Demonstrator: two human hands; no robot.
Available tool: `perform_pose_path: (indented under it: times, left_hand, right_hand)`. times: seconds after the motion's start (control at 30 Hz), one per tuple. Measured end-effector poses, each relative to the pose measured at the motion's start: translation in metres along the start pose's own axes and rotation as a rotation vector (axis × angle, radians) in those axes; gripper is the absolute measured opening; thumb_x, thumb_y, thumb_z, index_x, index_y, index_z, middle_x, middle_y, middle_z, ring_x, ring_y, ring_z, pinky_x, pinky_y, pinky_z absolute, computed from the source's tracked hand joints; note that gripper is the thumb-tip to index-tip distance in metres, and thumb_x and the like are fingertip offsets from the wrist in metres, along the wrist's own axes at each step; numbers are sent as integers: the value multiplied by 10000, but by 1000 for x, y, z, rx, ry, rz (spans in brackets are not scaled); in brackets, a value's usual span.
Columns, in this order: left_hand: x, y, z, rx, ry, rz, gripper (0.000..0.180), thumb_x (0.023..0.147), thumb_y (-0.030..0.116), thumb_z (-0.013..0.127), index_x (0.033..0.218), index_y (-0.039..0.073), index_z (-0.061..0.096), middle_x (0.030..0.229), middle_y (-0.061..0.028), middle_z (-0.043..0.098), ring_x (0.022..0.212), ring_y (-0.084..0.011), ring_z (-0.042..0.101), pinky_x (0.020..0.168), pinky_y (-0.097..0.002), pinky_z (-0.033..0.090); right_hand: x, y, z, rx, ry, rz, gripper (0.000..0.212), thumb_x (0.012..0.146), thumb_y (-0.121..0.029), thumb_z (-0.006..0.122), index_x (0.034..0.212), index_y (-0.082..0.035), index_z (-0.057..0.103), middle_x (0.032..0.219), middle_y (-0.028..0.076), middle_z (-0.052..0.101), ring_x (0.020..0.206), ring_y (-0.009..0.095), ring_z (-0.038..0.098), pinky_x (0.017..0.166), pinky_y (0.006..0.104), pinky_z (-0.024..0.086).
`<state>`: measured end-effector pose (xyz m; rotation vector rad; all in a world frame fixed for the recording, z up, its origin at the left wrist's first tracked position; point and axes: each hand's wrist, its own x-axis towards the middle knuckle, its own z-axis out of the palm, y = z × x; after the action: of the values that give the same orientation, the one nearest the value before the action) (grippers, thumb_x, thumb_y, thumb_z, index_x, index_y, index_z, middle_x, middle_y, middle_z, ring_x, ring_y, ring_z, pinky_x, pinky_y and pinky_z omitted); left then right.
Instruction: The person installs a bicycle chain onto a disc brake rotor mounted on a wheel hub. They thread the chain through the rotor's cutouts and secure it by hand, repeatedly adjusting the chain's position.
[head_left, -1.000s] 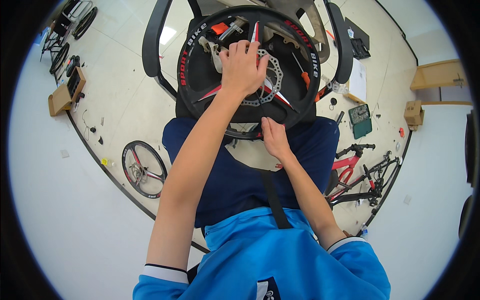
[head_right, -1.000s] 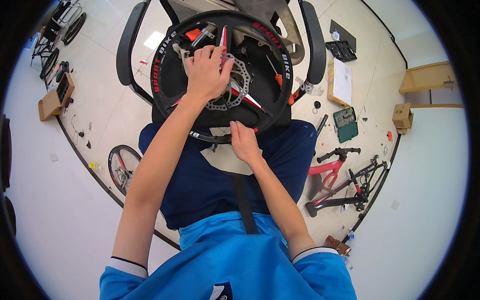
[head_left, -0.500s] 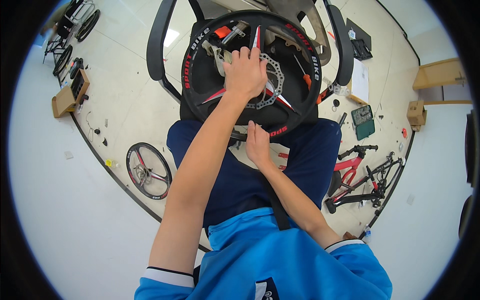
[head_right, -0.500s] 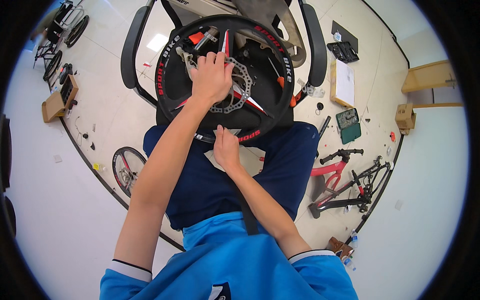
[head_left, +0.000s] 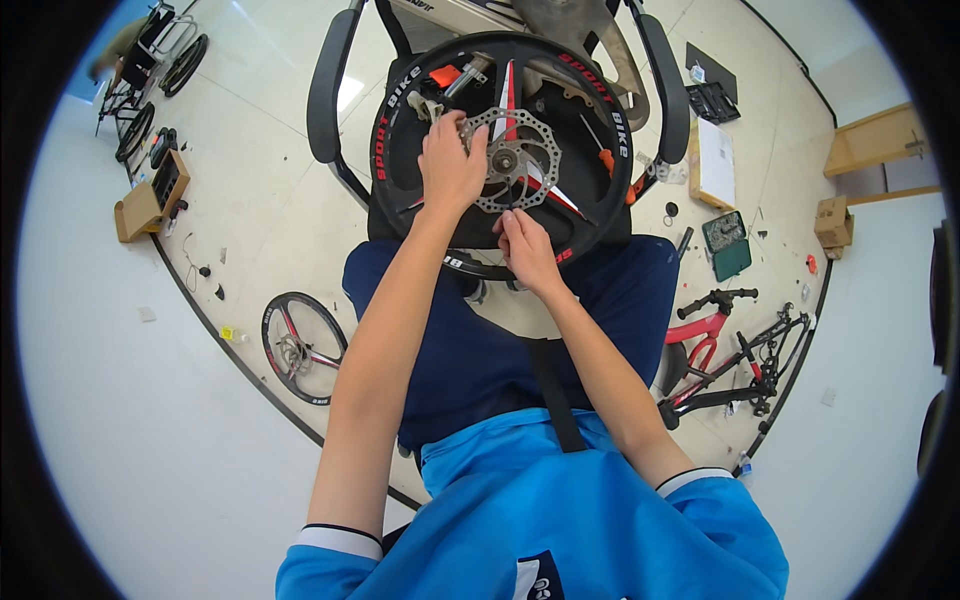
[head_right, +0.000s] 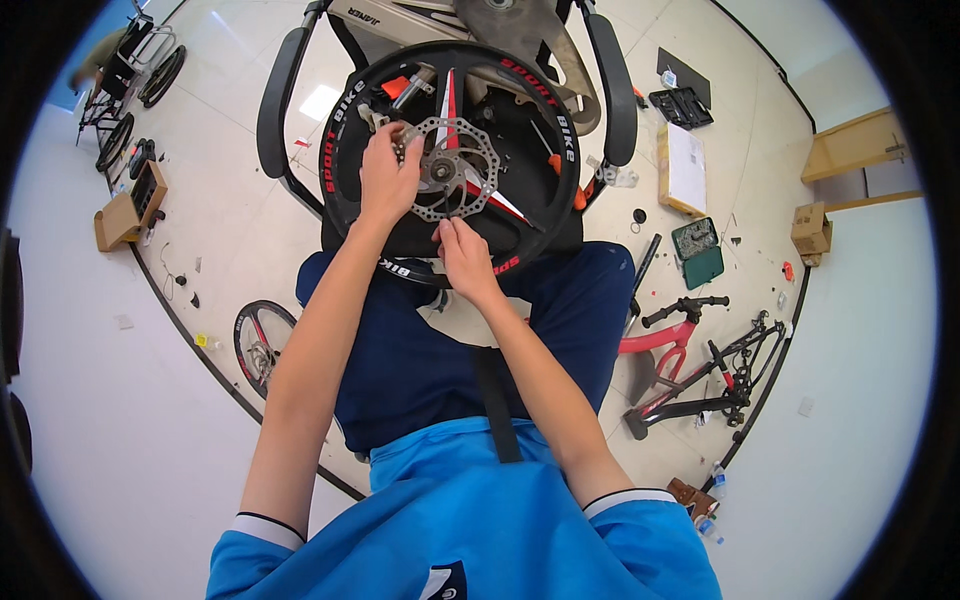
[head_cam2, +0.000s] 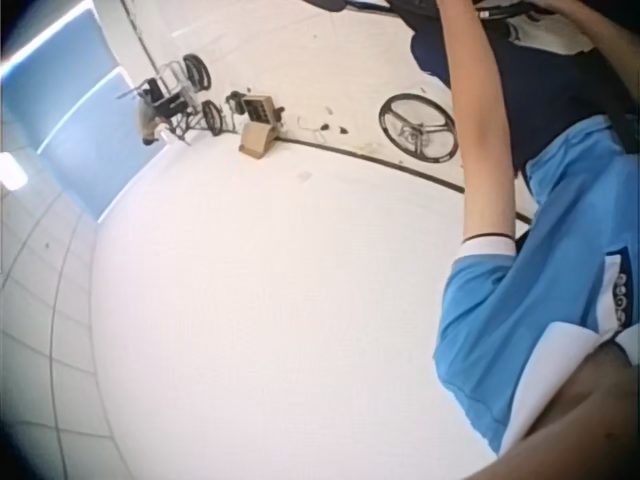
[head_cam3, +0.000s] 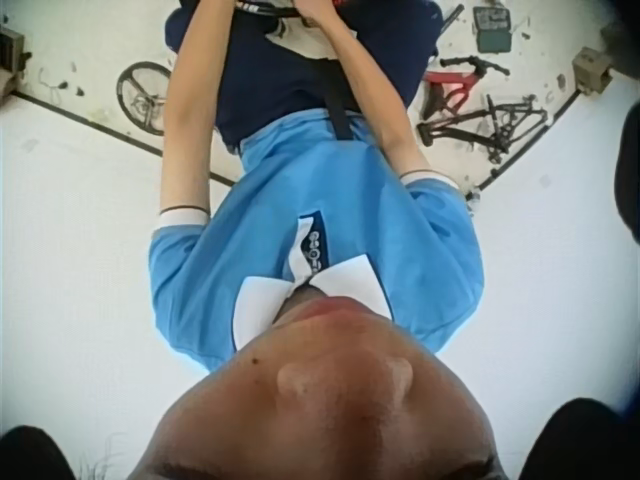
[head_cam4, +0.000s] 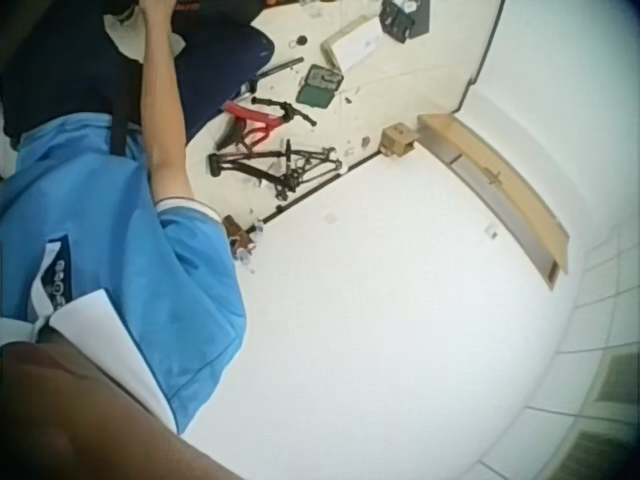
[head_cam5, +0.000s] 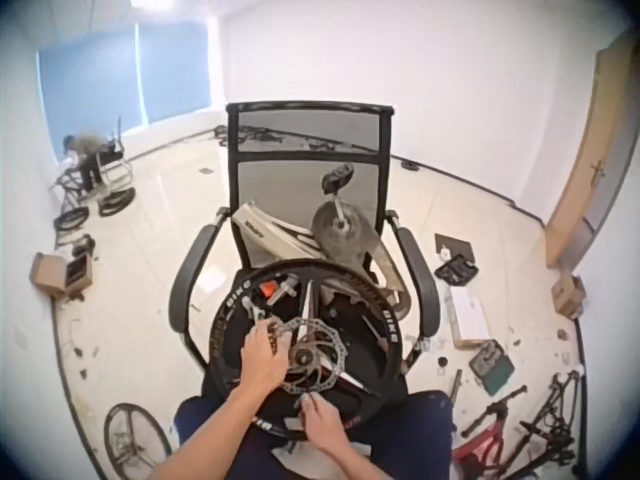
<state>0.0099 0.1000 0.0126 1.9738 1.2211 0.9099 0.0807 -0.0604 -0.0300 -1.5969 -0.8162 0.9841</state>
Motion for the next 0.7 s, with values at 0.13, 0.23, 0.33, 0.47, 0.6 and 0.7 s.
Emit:
perform_pose_path:
  times: [0.13, 0.23, 0.33, 0.47, 0.6, 0.7]
  left_hand:
    - [-13, -16, -7, -192, -51, -117, 430, 999, 306, 645, 1277, -12, 566, 1040, -142, 687, 920, -231, 670, 845, -348, 528]
    - [-15, -31, -3, -249, -62, -96, 414, 1006, 301, 632, 1262, -16, 554, 940, -154, 718, 812, -244, 697, 750, -363, 538]
    - [-21, -27, 2, -350, -94, -155, 418, 1003, 294, 635, 1275, -5, 529, 935, -164, 727, 747, -250, 702, 689, -368, 542]
    - [-31, -22, 7, -485, -34, -229, 416, 1014, 295, 633, 1268, -7, 503, 918, -130, 720, 662, -187, 673, 613, -327, 536]
    - [-38, -27, 22, -623, -31, -337, 346, 1034, 300, 621, 1181, -2, 541, 929, -78, 669, 690, -129, 641, 619, -284, 545]
    - [-42, -31, 23, -668, -57, -366, 335, 1034, 330, 624, 1109, 10, 561, 933, -78, 656, 708, -133, 648, 626, -279, 543]
  right_hand:
    - [2, -1, -10, -85, -6, 6, 391, 1072, -294, 465, 840, 6, 560, 649, 97, 549, 610, 206, 536, 622, 362, 446]
    - [7, -3, -26, -150, -124, -30, 398, 1071, -295, 464, 819, 3, 543, 664, 93, 544, 605, 195, 526, 601, 363, 429]
    - [11, -13, -38, -108, -238, 57, 413, 1076, -300, 459, 791, -8, 527, 655, 70, 533, 612, 177, 530, 607, 354, 429]
    - [4, -21, -26, 387, -262, 366, 417, 1104, -350, 437, 787, -82, 471, 621, -25, 421, 492, 102, 389, 447, 290, 336]
    - [0, -3, 5, 237, 32, 62, 436, 1102, -382, 452, 758, -114, 431, 569, -63, 327, 424, 56, 309, 387, 249, 246]
    - [-4, -13, 7, 470, 17, 203, 467, 1104, -420, 441, 739, -131, 390, 551, -65, 274, 399, 63, 249, 383, 244, 204]
